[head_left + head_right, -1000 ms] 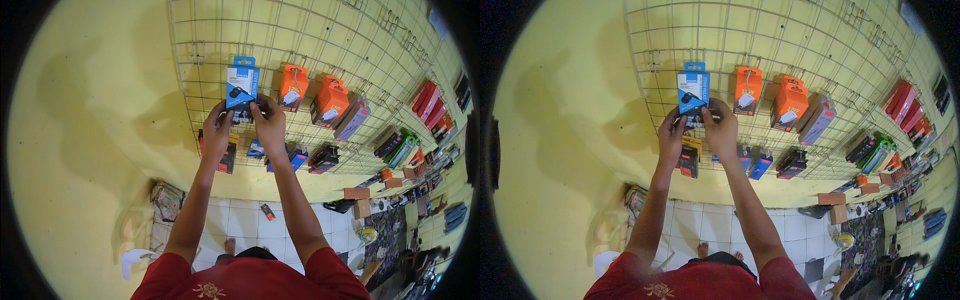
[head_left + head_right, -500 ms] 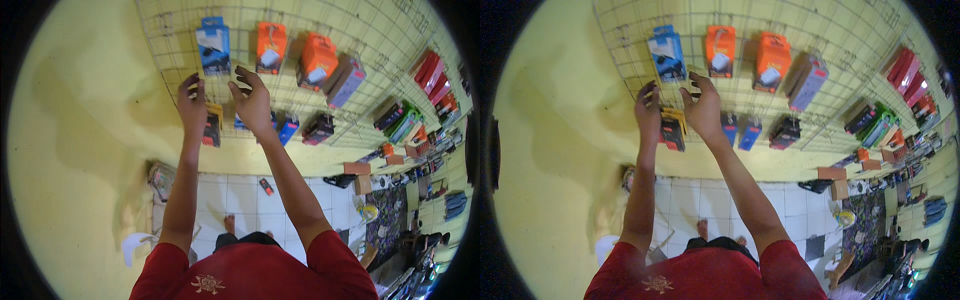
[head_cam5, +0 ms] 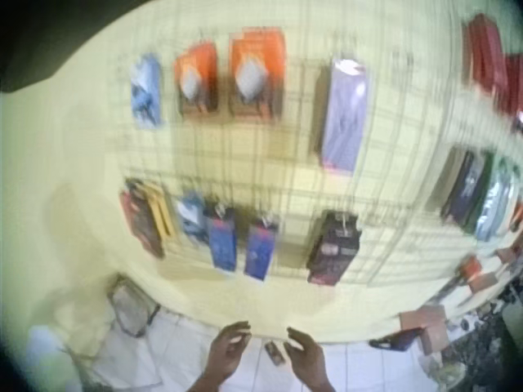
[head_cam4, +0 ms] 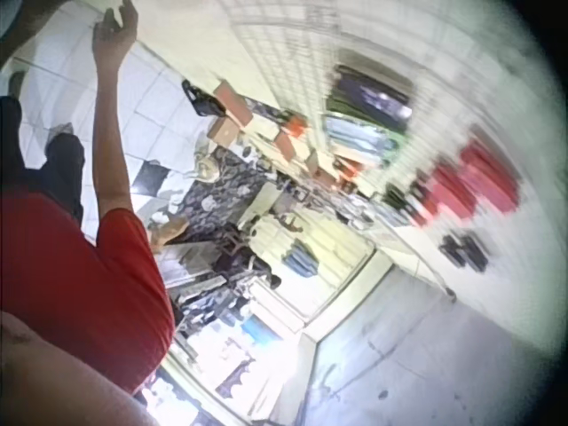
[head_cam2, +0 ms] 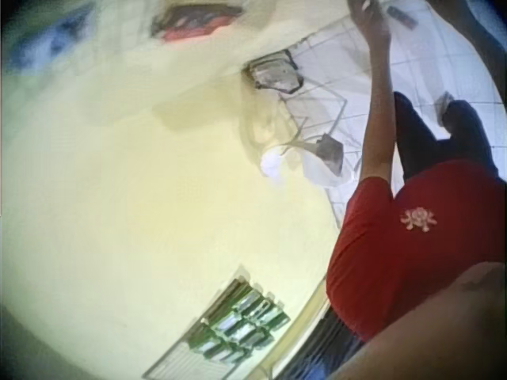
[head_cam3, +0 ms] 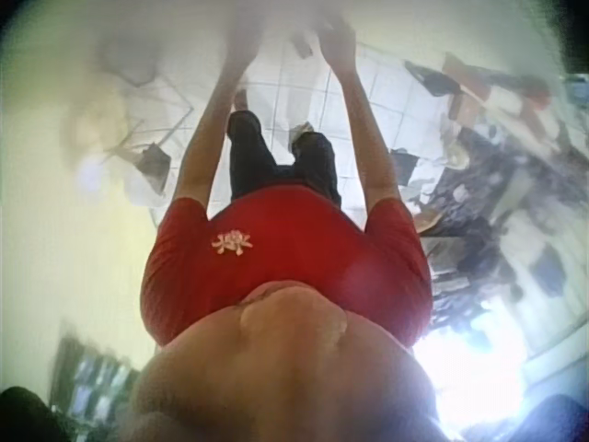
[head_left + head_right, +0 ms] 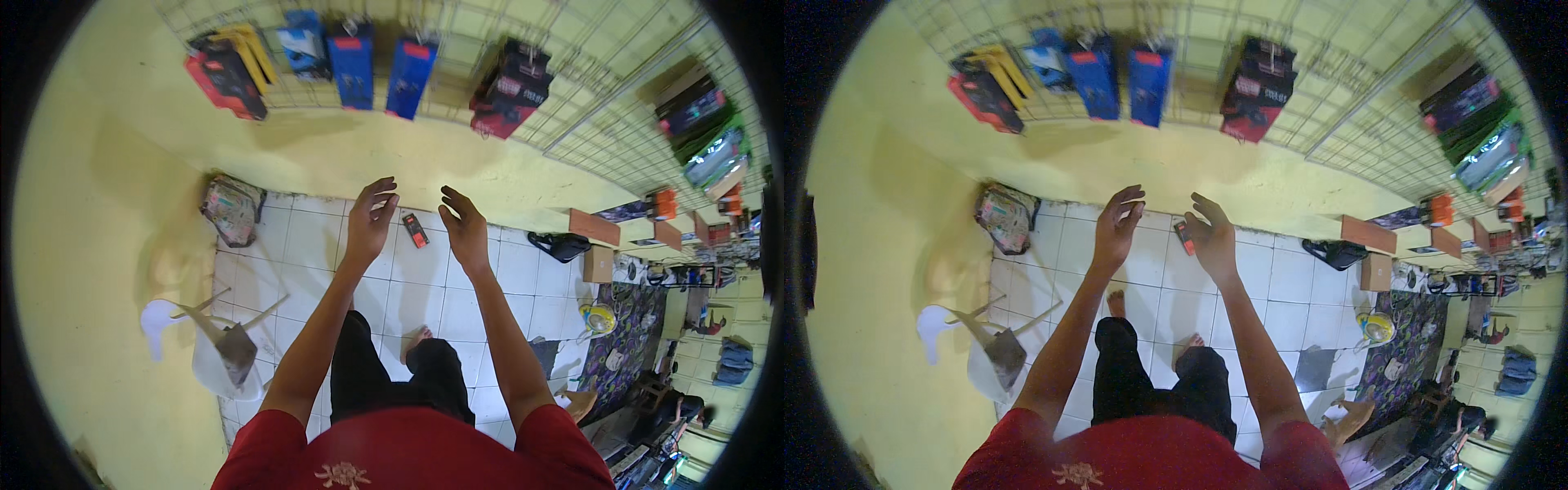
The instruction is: The person repeatedly picks up small packaged items from a wall grid, turns them over to inspect the back, and places them back on the hooks. The person handles multiple different packages one at a time, adjusting their positions on the display.
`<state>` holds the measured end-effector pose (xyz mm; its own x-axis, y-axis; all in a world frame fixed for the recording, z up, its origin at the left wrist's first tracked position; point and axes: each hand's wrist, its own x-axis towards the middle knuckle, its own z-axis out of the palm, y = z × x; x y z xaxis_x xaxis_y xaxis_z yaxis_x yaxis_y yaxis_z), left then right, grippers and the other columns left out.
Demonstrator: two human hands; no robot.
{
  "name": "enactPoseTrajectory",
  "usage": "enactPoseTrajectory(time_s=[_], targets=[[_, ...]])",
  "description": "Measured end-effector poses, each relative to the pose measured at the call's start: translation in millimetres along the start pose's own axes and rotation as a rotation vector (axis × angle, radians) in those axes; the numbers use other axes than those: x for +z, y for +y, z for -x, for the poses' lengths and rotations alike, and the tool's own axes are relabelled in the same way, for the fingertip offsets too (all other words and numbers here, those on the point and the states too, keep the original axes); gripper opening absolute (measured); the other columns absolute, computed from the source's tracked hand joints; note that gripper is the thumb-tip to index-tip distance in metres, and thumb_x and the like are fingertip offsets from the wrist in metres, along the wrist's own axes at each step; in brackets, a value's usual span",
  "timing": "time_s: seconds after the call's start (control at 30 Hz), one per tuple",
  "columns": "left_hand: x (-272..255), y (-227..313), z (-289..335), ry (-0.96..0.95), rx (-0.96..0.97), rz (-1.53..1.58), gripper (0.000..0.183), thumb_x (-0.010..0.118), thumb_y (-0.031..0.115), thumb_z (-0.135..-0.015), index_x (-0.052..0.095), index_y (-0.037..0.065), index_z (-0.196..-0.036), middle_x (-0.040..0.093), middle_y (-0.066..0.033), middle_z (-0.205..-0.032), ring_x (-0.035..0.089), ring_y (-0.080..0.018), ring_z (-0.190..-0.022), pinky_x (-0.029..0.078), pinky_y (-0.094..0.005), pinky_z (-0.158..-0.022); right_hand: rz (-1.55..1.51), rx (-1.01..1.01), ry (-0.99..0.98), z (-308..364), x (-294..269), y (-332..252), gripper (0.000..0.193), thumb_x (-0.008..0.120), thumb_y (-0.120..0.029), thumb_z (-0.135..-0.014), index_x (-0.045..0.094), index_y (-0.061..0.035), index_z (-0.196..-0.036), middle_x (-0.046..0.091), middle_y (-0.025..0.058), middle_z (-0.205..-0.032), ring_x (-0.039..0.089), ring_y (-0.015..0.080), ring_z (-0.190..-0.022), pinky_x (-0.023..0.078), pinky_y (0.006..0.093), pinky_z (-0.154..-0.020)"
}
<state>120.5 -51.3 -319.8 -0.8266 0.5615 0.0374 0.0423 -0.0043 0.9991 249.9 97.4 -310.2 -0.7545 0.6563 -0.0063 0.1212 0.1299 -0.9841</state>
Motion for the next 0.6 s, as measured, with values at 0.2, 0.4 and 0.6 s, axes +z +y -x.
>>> enactPoseTrajectory(time_s=[0.2,0.4,0.6], targets=[[90,-235,-15,0.02,-0.228,-0.078,0.042,0.067,0.016,-0.096,0.056,-0.002,-0.132,0.067,-0.016,-0.123,0.068,-0.0229,-0.106,0.054,-0.0333,-0.089,0.165,0.217,0.091,-24,-11,256,0.045,0.065,-0.019,-0.098,0.056,-0.0003,-0.138,0.063,0.0154,-0.135,0.064,0.0265,-0.119,0.051,0.0351,-0.098],[132,-488,-2,0.012,-0.316,-0.269,0.05,0.072,0.025,-0.093,0.057,-0.004,-0.131,0.065,-0.018,-0.125,0.067,-0.0284,-0.108,0.054,-0.0387,-0.092,0.297,0.355,0.064,-42,9,499,0.048,0.068,-0.024,-0.096,0.059,-0.0012,-0.136,0.065,0.0196,-0.13,0.067,0.028,-0.114,0.053,0.0354,-0.094],[145,-627,-1,-0.06,-0.332,-0.387,0.063,0.071,0.036,-0.092,0.054,-0.007,-0.134,0.06,-0.0266,-0.13,0.063,-0.0372,-0.113,0.052,-0.041,-0.096,0.401,0.476,-0.06,-43,20,606,0.054,0.067,-0.034,-0.096,0.058,-0.0016,-0.138,0.064,0.0231,-0.13,0.064,0.0334,-0.119,0.052,0.0392,-0.096]])
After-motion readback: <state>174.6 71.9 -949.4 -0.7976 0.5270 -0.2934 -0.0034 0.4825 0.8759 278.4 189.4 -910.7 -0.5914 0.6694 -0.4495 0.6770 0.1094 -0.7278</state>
